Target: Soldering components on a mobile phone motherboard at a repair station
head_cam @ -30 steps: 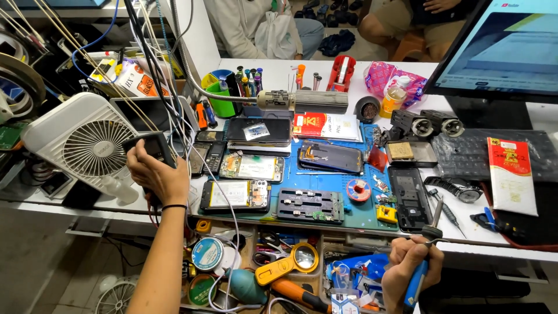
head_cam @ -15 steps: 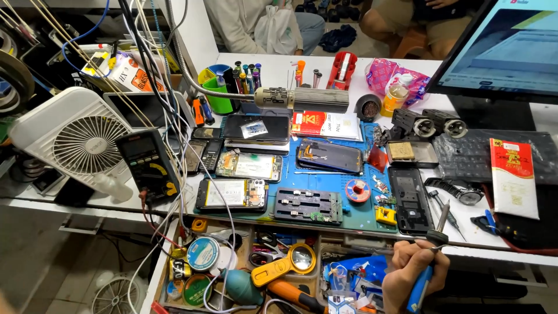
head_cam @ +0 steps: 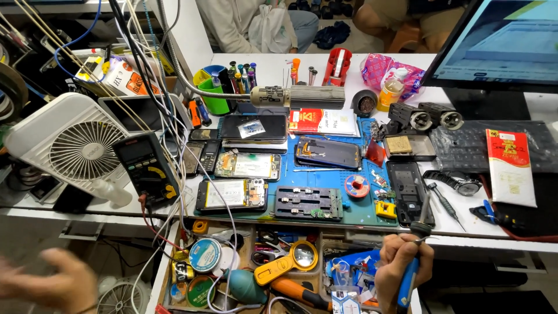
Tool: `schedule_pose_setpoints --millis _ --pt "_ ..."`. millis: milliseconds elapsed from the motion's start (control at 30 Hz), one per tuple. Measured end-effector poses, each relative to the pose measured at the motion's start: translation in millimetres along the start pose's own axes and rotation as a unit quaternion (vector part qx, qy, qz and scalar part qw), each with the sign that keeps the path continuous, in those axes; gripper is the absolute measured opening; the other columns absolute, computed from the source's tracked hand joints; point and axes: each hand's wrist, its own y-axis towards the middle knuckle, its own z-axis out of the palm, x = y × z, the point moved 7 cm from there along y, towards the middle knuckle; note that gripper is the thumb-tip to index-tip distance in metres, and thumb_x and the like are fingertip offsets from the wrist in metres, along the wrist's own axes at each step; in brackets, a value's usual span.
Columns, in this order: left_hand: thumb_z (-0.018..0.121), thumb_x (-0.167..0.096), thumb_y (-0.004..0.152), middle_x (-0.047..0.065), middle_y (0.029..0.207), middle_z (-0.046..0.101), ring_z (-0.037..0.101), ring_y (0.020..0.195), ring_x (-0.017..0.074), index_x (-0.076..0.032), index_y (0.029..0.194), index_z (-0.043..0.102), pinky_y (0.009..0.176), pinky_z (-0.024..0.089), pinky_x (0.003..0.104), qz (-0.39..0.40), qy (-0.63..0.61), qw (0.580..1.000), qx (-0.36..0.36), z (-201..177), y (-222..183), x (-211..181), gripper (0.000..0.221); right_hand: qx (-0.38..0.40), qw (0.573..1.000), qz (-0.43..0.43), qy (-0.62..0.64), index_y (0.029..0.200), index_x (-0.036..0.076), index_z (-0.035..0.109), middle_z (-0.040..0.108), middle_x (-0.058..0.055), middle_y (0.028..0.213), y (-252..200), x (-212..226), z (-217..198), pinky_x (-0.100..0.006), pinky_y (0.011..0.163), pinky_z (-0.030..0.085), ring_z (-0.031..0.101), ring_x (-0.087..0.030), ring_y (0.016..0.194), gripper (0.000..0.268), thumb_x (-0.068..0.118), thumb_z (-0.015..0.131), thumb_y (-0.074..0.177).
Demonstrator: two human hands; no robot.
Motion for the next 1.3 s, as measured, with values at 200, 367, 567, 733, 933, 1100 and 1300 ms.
schedule_pose_setpoints --millis 200,367,567,733,933,1100,1300 --pt "0.058 0.002 0.093 0.016 0.122 0.063 0.062 0.116 0.0295 -0.004 0.128 0.056 0.106 0.054 0.039 0.108 -0.726 0.54 0.412 -229.6 -38.5 -328.7 0.036 0.088 0.996 -0.016 -0.021 0.102 0.012 0.05 0.07 -0.005 0.073 -28.4 21.3 18.4 -0.029 0.079 0.055 0.072 -0.018 0.069 0.028 0.036 0.043 0.114" --pt "0.053 -0.012 0.1 0.018 0.111 0.066 0.068 0.102 0.0322 -0.001 0.113 0.052 0.09 0.057 0.042 0.064 -0.746 0.341 0.568 -304.8 -82.3 -427.7 0.017 0.158 0.983 0.019 0.095 0.103 0.005 0.052 0.071 -0.031 0.104 -42.5 23.4 32.5 -0.05 0.107 0.058 0.075 -0.041 0.108 0.022 0.026 0.049 0.109" --pt "0.053 -0.014 0.105 0.011 0.076 0.062 0.056 0.058 0.0213 -0.007 0.124 0.056 0.056 0.044 0.035 0.031 -0.757 0.298 0.58 -305.4 -80.7 -429.3 0.02 0.201 0.975 0.014 0.098 0.105 0.0 0.054 0.071 -0.033 0.109 -28.9 21.5 34.8 -0.05 0.112 0.057 0.072 -0.043 0.115 0.031 0.029 0.044 0.111" --pt "0.057 -0.001 0.101 0.012 0.085 0.07 0.067 0.063 0.0235 -0.004 0.122 0.059 0.058 0.056 0.032 0.024 -0.796 0.364 0.483 -250.9 -81.2 -407.6 0.021 0.201 0.975 -0.032 0.085 0.149 -0.003 0.037 0.068 -0.021 0.082 -17.9 -22.7 16.0 -0.042 0.093 0.059 0.073 -0.033 0.084 0.077 0.062 0.03 0.11" --pt "0.05 -0.016 0.106 0.02 0.103 0.076 0.072 0.077 0.042 -0.013 0.133 0.062 0.064 0.058 0.046 0.084 -0.691 0.556 0.454 -179.1 -51.5 -377.6 0.029 0.133 0.982 0.061 0.124 0.146 0.007 0.031 0.047 -0.012 0.061 5.5 -51.0 0.1 -0.034 0.063 0.055 0.055 -0.023 0.057 0.055 0.045 0.039 0.108" --pt "0.062 -0.022 0.1 -0.003 0.089 0.078 0.075 0.073 0.0259 -0.029 0.116 0.072 0.06 0.057 0.033 0.2 -0.589 0.658 0.425 -175.4 -66.4 -382.7 0.02 0.138 0.984 0.062 0.098 0.118 0.001 0.045 0.059 -0.022 0.066 10.9 -60.5 2.9 -0.043 0.076 0.058 0.066 -0.032 0.067 0.026 0.024 0.051 0.106" --pt "0.064 -0.022 0.096 -0.007 0.097 0.066 0.064 0.088 0.0167 -0.026 0.116 0.07 0.085 0.045 0.033 0.318 -0.56 0.705 0.296 -177.0 -84.8 -395.8 0.021 0.129 0.984 0.065 0.106 0.104 -0.004 0.054 0.064 -0.023 0.071 5.0 -88.1 -3.6 -0.038 0.067 0.059 0.066 -0.025 0.059 0.023 -0.007 0.072 0.09"
